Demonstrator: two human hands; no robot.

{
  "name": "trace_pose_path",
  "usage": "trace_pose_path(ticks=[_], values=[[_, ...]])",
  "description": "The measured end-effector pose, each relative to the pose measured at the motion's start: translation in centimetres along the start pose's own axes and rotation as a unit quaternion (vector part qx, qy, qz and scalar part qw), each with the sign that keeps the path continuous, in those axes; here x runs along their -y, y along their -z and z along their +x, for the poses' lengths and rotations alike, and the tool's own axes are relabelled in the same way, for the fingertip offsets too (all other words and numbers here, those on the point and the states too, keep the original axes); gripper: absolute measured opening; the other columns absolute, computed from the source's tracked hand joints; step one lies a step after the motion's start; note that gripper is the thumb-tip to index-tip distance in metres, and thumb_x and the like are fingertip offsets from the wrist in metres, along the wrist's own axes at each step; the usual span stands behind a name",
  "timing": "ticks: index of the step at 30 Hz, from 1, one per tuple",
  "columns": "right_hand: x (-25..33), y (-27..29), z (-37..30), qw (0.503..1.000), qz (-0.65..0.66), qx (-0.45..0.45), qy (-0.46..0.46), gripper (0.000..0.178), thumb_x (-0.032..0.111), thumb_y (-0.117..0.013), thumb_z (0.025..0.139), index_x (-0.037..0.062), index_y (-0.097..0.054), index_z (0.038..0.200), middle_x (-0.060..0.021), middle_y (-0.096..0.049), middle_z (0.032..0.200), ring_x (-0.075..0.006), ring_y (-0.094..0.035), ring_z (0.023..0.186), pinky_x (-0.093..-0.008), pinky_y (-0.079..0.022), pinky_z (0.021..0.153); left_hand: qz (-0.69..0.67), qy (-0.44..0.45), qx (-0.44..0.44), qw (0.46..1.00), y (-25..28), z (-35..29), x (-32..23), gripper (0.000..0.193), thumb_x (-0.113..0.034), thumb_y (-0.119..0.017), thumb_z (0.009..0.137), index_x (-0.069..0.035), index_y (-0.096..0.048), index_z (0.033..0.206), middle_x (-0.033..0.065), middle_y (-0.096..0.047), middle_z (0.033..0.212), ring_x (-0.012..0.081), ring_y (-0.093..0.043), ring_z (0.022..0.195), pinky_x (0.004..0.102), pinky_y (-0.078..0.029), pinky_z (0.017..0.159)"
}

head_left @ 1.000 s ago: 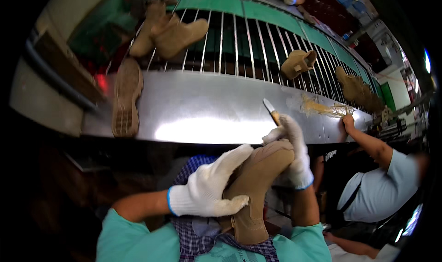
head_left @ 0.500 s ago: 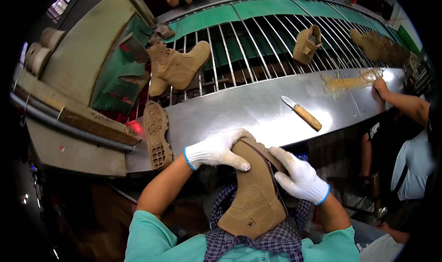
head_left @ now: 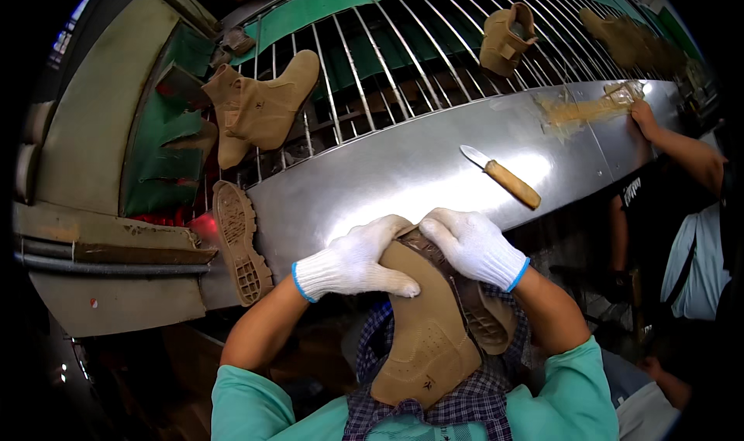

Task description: The person applies adhesive to the seams of several boots using a small brush, working on each boot one at a time before placing them on a moving conveyor belt.

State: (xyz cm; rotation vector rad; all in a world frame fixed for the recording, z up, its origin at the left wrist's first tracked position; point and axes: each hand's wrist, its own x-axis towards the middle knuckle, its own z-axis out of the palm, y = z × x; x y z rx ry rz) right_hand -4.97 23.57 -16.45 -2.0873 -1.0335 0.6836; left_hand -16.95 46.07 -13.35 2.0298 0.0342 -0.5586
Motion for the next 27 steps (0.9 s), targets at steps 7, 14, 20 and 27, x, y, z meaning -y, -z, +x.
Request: trace_pose_path(ticks=[7, 14, 20, 27], values=[[2.6, 2.0, -7.9, 0.993, 0.11, -0.041, 0.023, 0.046, 0.027, -0.06, 0.109, -0.0029, -0.059, 0.143, -0.0289, -0.074, 0.116, -0.0385, -0.078, 0.096, -0.0427, -0.063, 0.085, 0.077, -0.109, -0.038, 0.99, -0.7, -0.6, 0.7, 0.085, -0.06, -0.085, 0.086, -0.005, -0.059, 0.146, 0.0202, -0.063, 0.14, 0.0378, -0.064, 0.128, 0.0463, -0.053, 0.109], [1.9, 1.1, -8.6, 0.997, -0.009, -0.001, 0.071, 0.059, 0.019, -0.064, 0.098, -0.0087, -0.051, 0.148, -0.0302, -0.071, 0.111, -0.0409, -0.077, 0.089, -0.0437, -0.065, 0.081, 0.138, -0.183, -0.099, 0.968, -1.1, 1.1, -2.7, 0.036, -0.032, -0.063, 0.105, -0.002, -0.075, 0.12, 0.0196, -0.075, 0.113, 0.0357, -0.075, 0.099, 0.0438, -0.06, 0.088], [3.4, 0.0, -9.1, 0.996, -0.059, -0.045, 0.053, 0.057, 0.011, -0.065, 0.095, -0.0101, -0.049, 0.145, -0.0297, -0.07, 0.107, -0.0385, -0.076, 0.084, -0.0433, -0.065, 0.073, 0.137, -0.179, -0.233, 0.946, -3.9, 1.9, -2.2, 0.028, -0.021, -0.061, 0.104, -0.002, -0.079, 0.096, 0.0169, -0.076, 0.092, 0.032, -0.073, 0.078, 0.0397, -0.059, 0.076], [4.7, -0.2, -12.0, 0.993, -0.063, -0.036, 0.096, 0.08, 0.026, -0.084, 0.087, -0.0073, -0.045, 0.15, -0.034, -0.057, 0.142, -0.0442, -0.071, 0.114, -0.0457, -0.064, 0.088, -0.337, -0.105, -0.434, 0.829, -8.3, 1.8, 0.5, 0.037, -0.026, -0.054, 0.114, 0.007, -0.07, 0.117, 0.0155, -0.074, 0.099, 0.0207, -0.071, 0.087, 0.0343, -0.059, 0.079]])
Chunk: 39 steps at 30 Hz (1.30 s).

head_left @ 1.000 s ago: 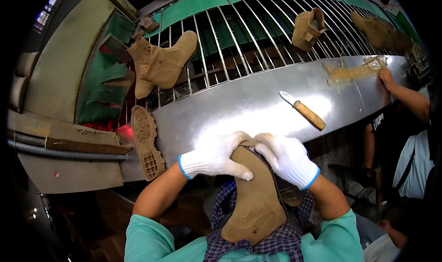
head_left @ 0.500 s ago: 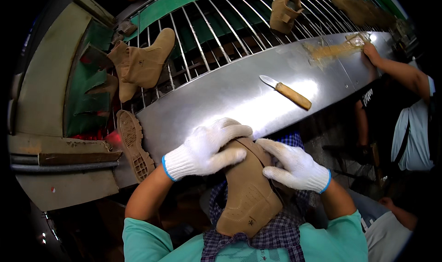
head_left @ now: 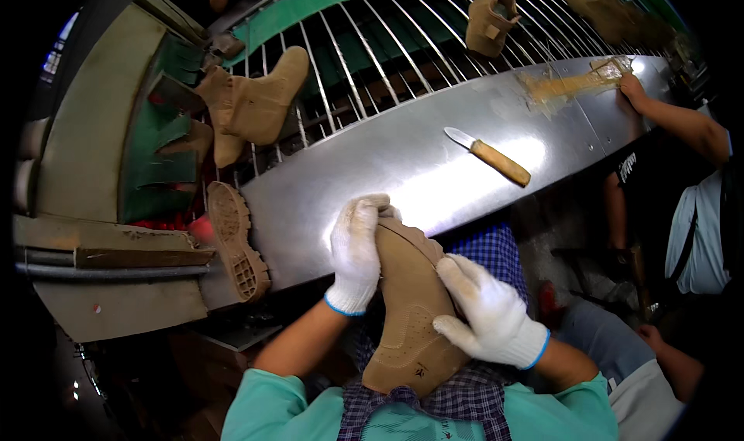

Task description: The person applies adhesive to the seams of several boots using a small brush, working on each boot one at a time before placing them on a moving conveyor belt.

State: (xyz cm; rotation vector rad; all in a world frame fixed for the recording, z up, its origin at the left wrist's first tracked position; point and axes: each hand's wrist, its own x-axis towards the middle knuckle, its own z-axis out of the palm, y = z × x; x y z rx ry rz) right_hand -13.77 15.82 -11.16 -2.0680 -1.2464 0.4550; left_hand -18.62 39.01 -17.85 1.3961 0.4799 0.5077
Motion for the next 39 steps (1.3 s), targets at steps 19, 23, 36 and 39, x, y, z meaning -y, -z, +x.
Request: trace_pose_path(ticks=[19, 23, 36, 39], values=[[2.7, 1.5, 5.3, 0.993, -0.105, 0.057, -0.018, 0.082, 0.045, -0.073, 0.099, -0.0069, -0.041, 0.155, -0.0234, -0.073, 0.101, -0.0372, -0.077, 0.083, -0.046, -0.064, 0.072, -0.048, 0.063, 0.011, 0.997, -0.8, -2.6, -4.0, 0.028, -0.022, -0.061, 0.107, 0.0, -0.065, 0.122, 0.0092, -0.069, 0.11, 0.0156, -0.063, 0.104, 0.0314, -0.053, 0.098], [3.7, 2.7, 5.5, 0.996, -0.085, 0.035, 0.019, 0.088, 0.052, -0.075, 0.095, -0.0051, -0.043, 0.153, -0.0226, -0.074, 0.108, -0.0388, -0.078, 0.087, -0.0466, -0.064, 0.074, -0.047, 0.026, -0.003, 0.999, -0.6, -2.6, -6.5, 0.037, -0.031, -0.054, 0.111, 0.001, -0.065, 0.126, 0.0106, -0.069, 0.108, 0.0174, -0.064, 0.106, 0.0317, -0.053, 0.098], [9.2, 4.1, 8.4, 0.987, -0.102, -0.014, 0.124, 0.101, 0.04, -0.091, 0.083, -0.0041, -0.041, 0.159, -0.029, -0.072, 0.13, -0.039, -0.079, 0.107, -0.0441, -0.065, 0.091, -0.398, 0.046, 0.106, 0.91, 4.5, -3.4, -6.0, 0.066, -0.035, -0.061, 0.108, 0.005, -0.04, 0.156, 0.0189, -0.053, 0.147, 0.031, -0.05, 0.143, 0.0451, -0.037, 0.126], [11.4, 5.1, 6.0, 0.991, 0.071, -0.059, 0.092, 0.092, 0.031, -0.089, 0.086, -0.0009, -0.043, 0.159, -0.0289, -0.069, 0.135, -0.0422, -0.073, 0.116, -0.0508, -0.059, 0.098, -0.268, 0.151, 0.106, 0.946, 7.0, -6.2, -3.2, 0.078, -0.047, -0.062, 0.109, 0.004, -0.037, 0.162, 0.0184, -0.051, 0.158, 0.0318, -0.047, 0.15, 0.0468, -0.035, 0.128]])
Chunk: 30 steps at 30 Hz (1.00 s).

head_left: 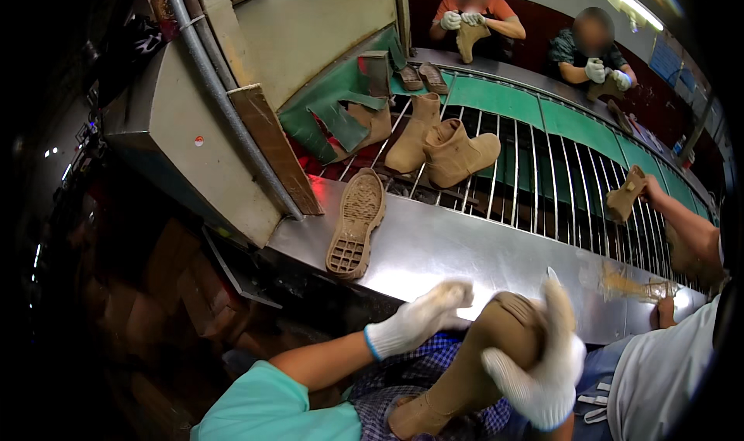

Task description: The person applies adhesive to the seams of several boots using a small brush, working on each boot one at a time before placing them on a moving conveyor belt.

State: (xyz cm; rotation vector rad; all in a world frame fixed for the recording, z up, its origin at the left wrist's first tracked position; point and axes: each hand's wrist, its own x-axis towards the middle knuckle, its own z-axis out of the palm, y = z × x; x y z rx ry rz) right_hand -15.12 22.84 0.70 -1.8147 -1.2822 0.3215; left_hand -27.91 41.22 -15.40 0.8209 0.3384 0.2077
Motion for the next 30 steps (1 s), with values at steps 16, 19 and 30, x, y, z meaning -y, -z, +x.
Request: trace_pose_path(ticks=[16, 19, 30], values=[[-9.8, -3.7, 3.7, 0.915, 0.362, -0.019, 0.176, 0.132, 0.053, -0.107, 0.055, 0.0136, -0.039, 0.162, -0.0281, -0.047, 0.155, -0.0463, -0.054, 0.142, -0.0592, -0.045, 0.119, 0.782, -0.242, 0.094, 0.566, -6.1, -5.3, -15.5, 0.073, -0.034, -0.092, 0.077, 0.004, -0.067, 0.135, 0.0173, -0.078, 0.111, 0.0336, -0.08, 0.095, 0.0403, -0.065, 0.078], [-8.0, -0.8, 8.1, 0.878, 0.354, 0.1, 0.307, 0.106, 0.031, -0.1, 0.076, 0.0097, -0.043, 0.163, -0.0282, -0.057, 0.153, -0.0514, -0.056, 0.14, -0.072, -0.045, 0.111, 0.789, -0.201, 0.104, 0.572, -7.6, -4.1, -16.5, 0.077, -0.038, -0.09, 0.079, 0.005, -0.064, 0.138, 0.0184, -0.077, 0.111, 0.0343, -0.08, 0.095, 0.0412, -0.066, 0.079], [-11.9, -9.5, 11.2, 0.452, 0.881, -0.097, 0.101, 0.082, 0.066, -0.074, 0.095, 0.0112, -0.052, 0.151, -0.0156, -0.057, 0.141, -0.0347, -0.059, 0.132, -0.0568, -0.05, 0.117, 0.748, -0.07, 0.067, 0.657, -8.7, -0.6, -20.2, 0.105, -0.061, -0.095, 0.073, 0.004, -0.054, 0.146, 0.021, -0.077, 0.113, 0.0345, -0.08, 0.097, 0.042, -0.066, 0.084]])
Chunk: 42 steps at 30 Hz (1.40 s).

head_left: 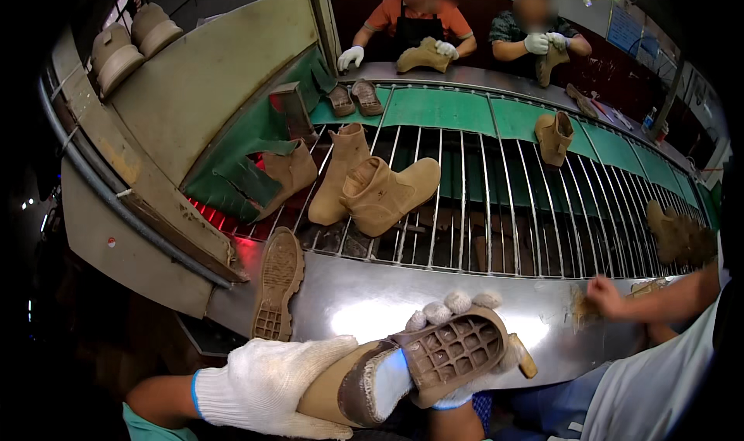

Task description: The person applies adhesive to the seams of several boots using a small brush, working on each boot one at a time before placing them on a moving conveyor belt.

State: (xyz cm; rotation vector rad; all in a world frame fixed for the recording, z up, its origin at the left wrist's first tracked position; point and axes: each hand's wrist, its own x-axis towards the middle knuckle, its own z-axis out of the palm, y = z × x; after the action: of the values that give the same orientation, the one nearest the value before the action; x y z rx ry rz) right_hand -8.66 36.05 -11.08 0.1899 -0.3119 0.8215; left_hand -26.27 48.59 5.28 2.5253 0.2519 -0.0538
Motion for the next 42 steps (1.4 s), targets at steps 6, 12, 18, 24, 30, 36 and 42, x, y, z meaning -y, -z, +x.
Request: trace_pose_path(ticks=[6, 12, 18, 24, 30, 36, 42], values=[[6.3, -3.4, 0.1, 0.825, -0.54, 0.164, -0.026, 0.105, 0.067, -0.091, 0.073, 0.0072, -0.054, 0.151, -0.0307, -0.056, 0.141, -0.0469, -0.053, 0.139, -0.0607, -0.046, 0.118, 0.084, -0.02, 0.076, 0.993, 0.4, 3.6, -2.1, 0.099, -0.063, -0.088, 0.078, -0.009, -0.052, 0.153, 0.0176, -0.078, 0.106, 0.0373, -0.079, 0.084, 0.0443, -0.065, 0.075], [4.9, -2.6, 4.6, 0.814, -0.561, 0.148, -0.028, 0.08, 0.062, -0.082, 0.081, 0.0006, -0.059, 0.126, -0.0235, -0.065, 0.123, -0.0359, -0.066, 0.114, -0.0464, -0.053, 0.104, 0.138, 0.12, 0.155, 0.971, 2.9, 6.8, -3.8, 0.097, -0.067, -0.084, 0.08, -0.001, -0.055, 0.144, 0.0237, -0.077, 0.11, 0.0399, -0.079, 0.092, 0.048, -0.065, 0.08], [3.9, -3.1, 4.5, 0.875, -0.47, 0.117, 0.004, 0.063, 0.046, -0.084, 0.079, 0.0031, -0.062, 0.119, -0.0197, -0.062, 0.121, -0.0336, -0.063, 0.116, -0.0484, -0.052, 0.107, 0.121, 0.141, 0.158, 0.97, 2.8, 7.8, -4.5, 0.102, -0.07, -0.082, 0.081, -0.004, -0.051, 0.151, 0.0252, -0.077, 0.109, 0.0407, -0.079, 0.095, 0.0469, -0.064, 0.083], [3.3, -3.1, 3.1, 0.901, -0.427, 0.05, 0.059, 0.062, 0.054, -0.083, 0.074, 0.0059, -0.063, 0.108, -0.0181, -0.064, 0.124, -0.0313, -0.061, 0.117, -0.0454, -0.05, 0.106, 0.132, 0.096, 0.159, 0.974, 1.9, 7.7, -4.7, 0.104, -0.071, -0.079, 0.083, -0.004, -0.044, 0.155, 0.0251, -0.077, 0.106, 0.0434, -0.078, 0.09, 0.0499, -0.064, 0.077], [4.1, -3.6, 1.2, 0.873, -0.486, -0.005, 0.051, 0.064, 0.055, -0.089, 0.075, 0.0049, -0.068, 0.11, -0.017, -0.063, 0.125, -0.0341, -0.062, 0.121, -0.0515, -0.049, 0.114, 0.156, 0.055, 0.182, 0.969, 1.4, 8.2, -4.8, 0.102, -0.075, -0.069, 0.09, 0.001, -0.043, 0.153, 0.0209, -0.077, 0.091, 0.0421, -0.077, 0.078, 0.0493, -0.064, 0.069], [5.5, -4.5, 1.3, 0.856, -0.508, 0.072, 0.063, 0.047, 0.038, -0.085, 0.073, 0.004, -0.069, 0.102, -0.0199, -0.06, 0.125, -0.0375, -0.059, 0.125, -0.0587, -0.044, 0.12, 0.145, 0.012, 0.221, 0.964, 1.2, 9.3, -5.0, 0.105, -0.072, -0.066, 0.093, 0.007, -0.038, 0.157, 0.0204, -0.078, 0.098, 0.0386, -0.078, 0.084, 0.0495, -0.064, 0.072], [7.4, -6.6, -0.5, 0.794, -0.604, 0.063, 0.016, 0.031, 0.025, -0.077, 0.082, 0.0027, -0.069, 0.103, -0.0209, -0.06, 0.128, -0.0345, -0.059, 0.127, -0.0607, -0.038, 0.124, 0.122, -0.077, 0.133, 0.981, -1.3, 8.4, -4.4, 0.094, -0.064, -0.071, 0.092, 0.009, -0.048, 0.147, 0.0197, -0.079, 0.099, 0.0357, -0.079, 0.087, 0.0456, -0.063, 0.078]])
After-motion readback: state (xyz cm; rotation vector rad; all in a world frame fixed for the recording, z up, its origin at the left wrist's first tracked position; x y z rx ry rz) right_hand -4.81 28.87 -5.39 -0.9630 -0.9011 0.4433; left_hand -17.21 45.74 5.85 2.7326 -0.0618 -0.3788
